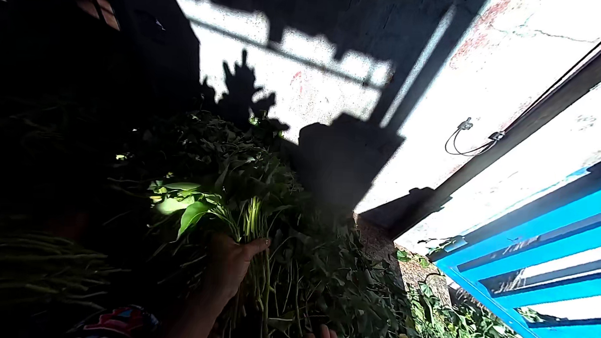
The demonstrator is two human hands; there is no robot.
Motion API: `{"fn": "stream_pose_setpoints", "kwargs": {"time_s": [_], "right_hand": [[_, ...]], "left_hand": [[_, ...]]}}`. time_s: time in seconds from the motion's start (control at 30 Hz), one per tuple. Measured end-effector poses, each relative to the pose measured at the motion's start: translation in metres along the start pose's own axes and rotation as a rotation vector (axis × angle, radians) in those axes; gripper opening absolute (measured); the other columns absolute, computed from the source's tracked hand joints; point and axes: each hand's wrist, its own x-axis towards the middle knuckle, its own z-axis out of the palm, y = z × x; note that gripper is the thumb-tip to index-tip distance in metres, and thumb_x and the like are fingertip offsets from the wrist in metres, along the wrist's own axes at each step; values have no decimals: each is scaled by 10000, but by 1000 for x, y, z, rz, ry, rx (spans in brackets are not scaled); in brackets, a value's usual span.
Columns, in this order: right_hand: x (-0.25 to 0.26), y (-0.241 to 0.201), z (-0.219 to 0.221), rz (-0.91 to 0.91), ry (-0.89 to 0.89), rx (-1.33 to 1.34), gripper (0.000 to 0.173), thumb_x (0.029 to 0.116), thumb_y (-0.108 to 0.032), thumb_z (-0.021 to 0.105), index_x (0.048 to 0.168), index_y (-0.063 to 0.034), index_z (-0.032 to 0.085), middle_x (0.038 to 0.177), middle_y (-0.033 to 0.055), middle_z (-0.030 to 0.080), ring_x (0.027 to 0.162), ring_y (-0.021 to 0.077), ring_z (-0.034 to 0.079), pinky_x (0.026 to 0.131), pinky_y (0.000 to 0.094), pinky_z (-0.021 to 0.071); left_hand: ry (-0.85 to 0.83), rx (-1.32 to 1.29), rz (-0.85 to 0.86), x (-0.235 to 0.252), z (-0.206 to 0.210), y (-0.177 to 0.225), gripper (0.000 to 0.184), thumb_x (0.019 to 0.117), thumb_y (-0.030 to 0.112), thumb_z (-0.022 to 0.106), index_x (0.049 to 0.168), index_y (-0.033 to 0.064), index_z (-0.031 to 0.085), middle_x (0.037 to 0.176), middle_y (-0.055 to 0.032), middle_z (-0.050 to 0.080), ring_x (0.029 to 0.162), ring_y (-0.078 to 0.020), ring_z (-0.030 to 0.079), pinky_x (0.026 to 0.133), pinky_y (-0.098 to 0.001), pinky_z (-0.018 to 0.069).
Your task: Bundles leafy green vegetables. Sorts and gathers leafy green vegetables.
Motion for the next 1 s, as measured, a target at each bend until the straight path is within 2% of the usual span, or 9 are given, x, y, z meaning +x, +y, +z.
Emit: {"fn": "stream_pose_setpoints", "kwargs": {"time_s": [0.07,0.13,0.23,0.4,0.53,0.63,0.77,0.9,1.0], "right_hand": [[13,-6,-30,-131,324,77,285,966,-271,632,1052,-22,740,1180,217,673,1088,371,668,859,482,583],[29,-27,-58,-289,551,203,280,949,-115,615,1187,10,694,1299,211,651,1127,299,687,883,407,605],[55,-51,-60,-404,529,313,475,942,-123,592,1384,48,570,1315,184,647,1112,249,687,882,378,607],[33,-47,-24,-493,337,366,182,999,-135,562,943,-10,682,863,133,695,856,274,711,767,391,603],[1,-22,-8,-294,154,463,260,993,-140,520,1034,67,672,822,183,694,756,316,714,685,501,588],[15,-22,-30,-202,259,593,366,1057,-291,505,1185,17,655,867,107,714,749,204,701,674,428,593],[44,-47,-45,-264,232,461,516,929,-529,666,1092,-43,732,957,101,694,920,252,675,797,449,575],[29,-69,-30,-301,210,1,209,917,-244,671,900,-44,732,898,147,699,908,340,701,752,472,582],[1,-58,-6,-459,321,-150,155,906,-206,683,817,-85,718,812,103,694,784,294,703,667,437,580]], "left_hand": [[-113,46,-59,-7,6,-5,499,644,-99,884,1087,-21,668,986,-135,744,905,-220,743,797,-381,643],[-223,70,-121,-12,11,-9,585,643,-49,904,1158,-17,628,1043,-128,735,958,-209,740,840,-369,641],[-326,-17,-159,-20,20,-8,614,668,-47,889,1208,-26,597,1079,-134,730,996,-216,733,876,-362,634],[-187,-160,-82,-7,11,-3,341,732,-140,800,1037,-76,661,879,-213,742,770,-320,749,726,-416,651],[-82,-134,2,6,-1,1,384,720,-135,824,1057,-38,667,926,-184,743,794,-299,747,717,-415,652],[-61,-66,-64,-3,8,-2,390,715,-114,853,1053,-37,676,926,-160,747,816,-265,747,738,-398,647],[-52,-45,-130,-11,21,-10,465,677,-122,875,1080,-47,654,944,-163,742,841,-260,749,751,-403,650],[11,-22,-28,-7,18,-8,326,694,-128,857,963,-31,701,862,-140,743,767,-229,736,701,-374,635],[133,54,95,1,6,-1,316,699,-60,884,942,20,700,848,-93,737,772,-181,732,700,-369,633]]}}
